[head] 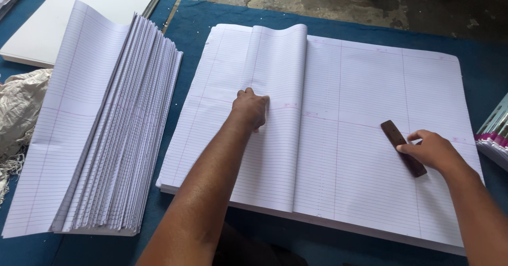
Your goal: The person folds lined paper sheets in half using a small wooden block to press the crease. They repeatedly fold, crease, and stack the sheets on a blue mat.
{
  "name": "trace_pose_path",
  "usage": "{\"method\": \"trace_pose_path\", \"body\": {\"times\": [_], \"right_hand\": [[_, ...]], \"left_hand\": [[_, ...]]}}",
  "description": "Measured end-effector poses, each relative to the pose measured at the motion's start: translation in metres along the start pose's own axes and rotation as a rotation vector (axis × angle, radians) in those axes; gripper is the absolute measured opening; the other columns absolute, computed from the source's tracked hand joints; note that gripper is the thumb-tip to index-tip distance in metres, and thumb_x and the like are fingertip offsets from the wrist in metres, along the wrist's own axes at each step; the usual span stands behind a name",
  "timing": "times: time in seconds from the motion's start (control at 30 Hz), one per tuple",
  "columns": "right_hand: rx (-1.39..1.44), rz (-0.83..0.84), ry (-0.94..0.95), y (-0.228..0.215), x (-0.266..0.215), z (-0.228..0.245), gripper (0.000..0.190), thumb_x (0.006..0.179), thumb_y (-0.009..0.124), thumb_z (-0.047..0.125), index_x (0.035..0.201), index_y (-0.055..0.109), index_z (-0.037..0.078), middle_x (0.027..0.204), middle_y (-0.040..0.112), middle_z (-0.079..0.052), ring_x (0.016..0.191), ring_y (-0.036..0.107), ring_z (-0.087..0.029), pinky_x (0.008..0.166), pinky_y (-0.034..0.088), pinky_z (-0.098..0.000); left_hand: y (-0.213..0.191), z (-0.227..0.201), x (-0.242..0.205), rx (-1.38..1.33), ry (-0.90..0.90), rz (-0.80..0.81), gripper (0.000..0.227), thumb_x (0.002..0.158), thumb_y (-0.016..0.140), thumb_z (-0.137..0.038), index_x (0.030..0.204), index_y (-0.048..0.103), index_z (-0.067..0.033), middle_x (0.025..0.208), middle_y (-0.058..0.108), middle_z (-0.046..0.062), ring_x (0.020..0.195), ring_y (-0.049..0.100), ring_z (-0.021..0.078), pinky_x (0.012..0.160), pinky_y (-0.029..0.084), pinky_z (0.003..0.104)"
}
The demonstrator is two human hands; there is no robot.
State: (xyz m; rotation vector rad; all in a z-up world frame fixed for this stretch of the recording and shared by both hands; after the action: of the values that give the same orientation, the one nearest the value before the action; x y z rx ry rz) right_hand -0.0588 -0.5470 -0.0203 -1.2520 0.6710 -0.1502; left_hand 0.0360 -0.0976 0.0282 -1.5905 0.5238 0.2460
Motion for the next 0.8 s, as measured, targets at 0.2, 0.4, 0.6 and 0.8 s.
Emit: {"method": "trace_pose_path", "body": {"times": [0.2, 0.4, 0.6, 0.8], "right_hand": [[-0.040, -0.040, -0.175, 0.001, -0.035, 0.047, 0.037, 0.094, 0.068, 0.032, 0.125, 0.072, 0.012, 0.110, 0.072, -0.014, 0.098, 0.073, -0.029, 0.086, 0.058, -0.0466], [0.122, -0.164, -0.622, 0.023, -0.077, 0.145, 0.034, 0.102, 0.052, 0.023, 0.134, 0.064, 0.020, 0.102, 0.067, -0.011, 0.094, 0.066, -0.025, 0.087, 0.054, -0.0442], [0.079, -0.079, -0.721, 0.039, -0.118, 0.219, 0.047, 0.103, 0.049, 0.024, 0.148, 0.049, 0.036, 0.098, 0.058, -0.007, 0.074, 0.059, -0.018, 0.072, 0.060, -0.0330], [0.001, -0.089, -0.818, 0.044, -0.139, 0.222, 0.040, 0.090, 0.071, 0.022, 0.130, 0.069, 0.030, 0.094, 0.061, -0.005, 0.075, 0.059, -0.015, 0.070, 0.057, -0.0290]], "left_hand": [[-0.002, 0.001, 0.003, -0.017, -0.024, 0.080, 0.111, 0.064, 0.096, -0.024, 0.157, 0.035, -0.0308, 0.155, 0.032, 0.022, 0.144, 0.030, 0.0419, 0.105, 0.054, 0.047], [-0.001, 0.000, 0.000, 0.009, -0.024, 0.070, 0.129, 0.050, 0.101, -0.047, 0.158, 0.033, -0.0287, 0.156, 0.033, 0.022, 0.148, 0.025, 0.0436, 0.106, 0.053, 0.047], [0.002, -0.001, 0.000, 0.050, -0.005, 0.035, 0.130, 0.049, 0.102, -0.049, 0.157, 0.034, -0.0258, 0.151, 0.037, 0.023, 0.144, 0.030, 0.0443, 0.104, 0.054, 0.044], [0.003, -0.002, 0.001, 0.063, -0.016, 0.036, 0.132, 0.048, 0.102, -0.049, 0.157, 0.033, -0.0244, 0.148, 0.041, 0.023, 0.142, 0.033, 0.0445, 0.103, 0.055, 0.043]]}}
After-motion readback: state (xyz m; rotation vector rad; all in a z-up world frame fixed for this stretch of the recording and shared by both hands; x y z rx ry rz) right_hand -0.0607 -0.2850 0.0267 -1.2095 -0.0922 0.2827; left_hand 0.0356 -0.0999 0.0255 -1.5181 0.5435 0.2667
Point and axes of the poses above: each hand's wrist, its own x-axis towards the middle knuckle, its own y-axis out of the palm, z = x × y, the point moved 2 cm from there along x, towards the middle knuckle
